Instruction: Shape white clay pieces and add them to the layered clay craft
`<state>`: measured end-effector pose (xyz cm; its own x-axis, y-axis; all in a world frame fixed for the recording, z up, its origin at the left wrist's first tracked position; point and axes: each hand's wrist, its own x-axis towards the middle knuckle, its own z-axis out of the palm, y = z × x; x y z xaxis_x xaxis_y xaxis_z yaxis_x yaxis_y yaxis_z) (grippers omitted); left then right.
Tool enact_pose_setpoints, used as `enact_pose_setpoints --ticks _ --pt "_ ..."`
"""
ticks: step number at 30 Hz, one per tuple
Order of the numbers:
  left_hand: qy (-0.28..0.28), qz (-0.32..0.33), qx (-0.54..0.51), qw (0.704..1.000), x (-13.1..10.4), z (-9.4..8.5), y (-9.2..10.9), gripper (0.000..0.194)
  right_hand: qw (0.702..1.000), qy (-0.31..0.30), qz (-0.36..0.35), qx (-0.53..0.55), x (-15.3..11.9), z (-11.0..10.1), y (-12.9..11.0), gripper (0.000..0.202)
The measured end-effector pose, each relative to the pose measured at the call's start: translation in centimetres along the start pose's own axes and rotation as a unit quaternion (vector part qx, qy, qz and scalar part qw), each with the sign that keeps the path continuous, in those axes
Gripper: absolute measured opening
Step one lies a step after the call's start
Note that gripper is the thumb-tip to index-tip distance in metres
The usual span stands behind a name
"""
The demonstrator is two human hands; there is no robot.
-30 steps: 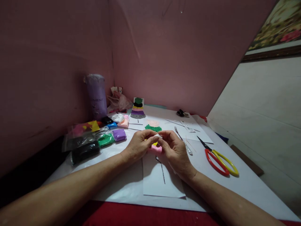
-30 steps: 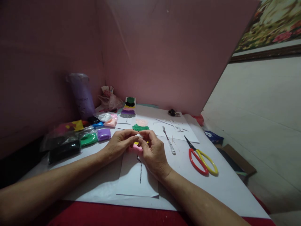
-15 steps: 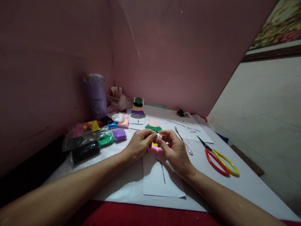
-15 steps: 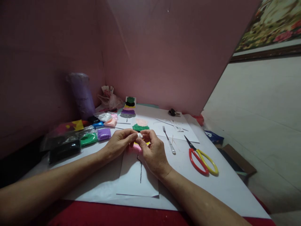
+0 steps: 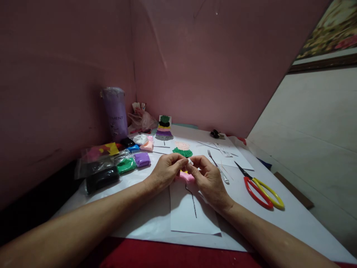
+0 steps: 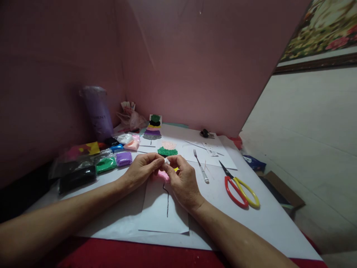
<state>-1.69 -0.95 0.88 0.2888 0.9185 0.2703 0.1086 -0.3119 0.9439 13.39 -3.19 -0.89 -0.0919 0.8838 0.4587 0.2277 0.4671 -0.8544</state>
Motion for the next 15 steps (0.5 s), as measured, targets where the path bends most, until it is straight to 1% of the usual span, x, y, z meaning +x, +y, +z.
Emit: enact_pose_setpoints --ticks 6,15 --pt "0.011 0.008 0.024 1.0 -0.1 0.07 0.46 0.023 1.0 0.004 0.004 -0.007 0.04 0.0 -0.16 0.02" --pt "0.008 0.0 0.047 0.999 -0.12 0.02 0.21 0.023 1.0 0.005 0.0 -0.026 0.05 0.05 -0.29 0.022"
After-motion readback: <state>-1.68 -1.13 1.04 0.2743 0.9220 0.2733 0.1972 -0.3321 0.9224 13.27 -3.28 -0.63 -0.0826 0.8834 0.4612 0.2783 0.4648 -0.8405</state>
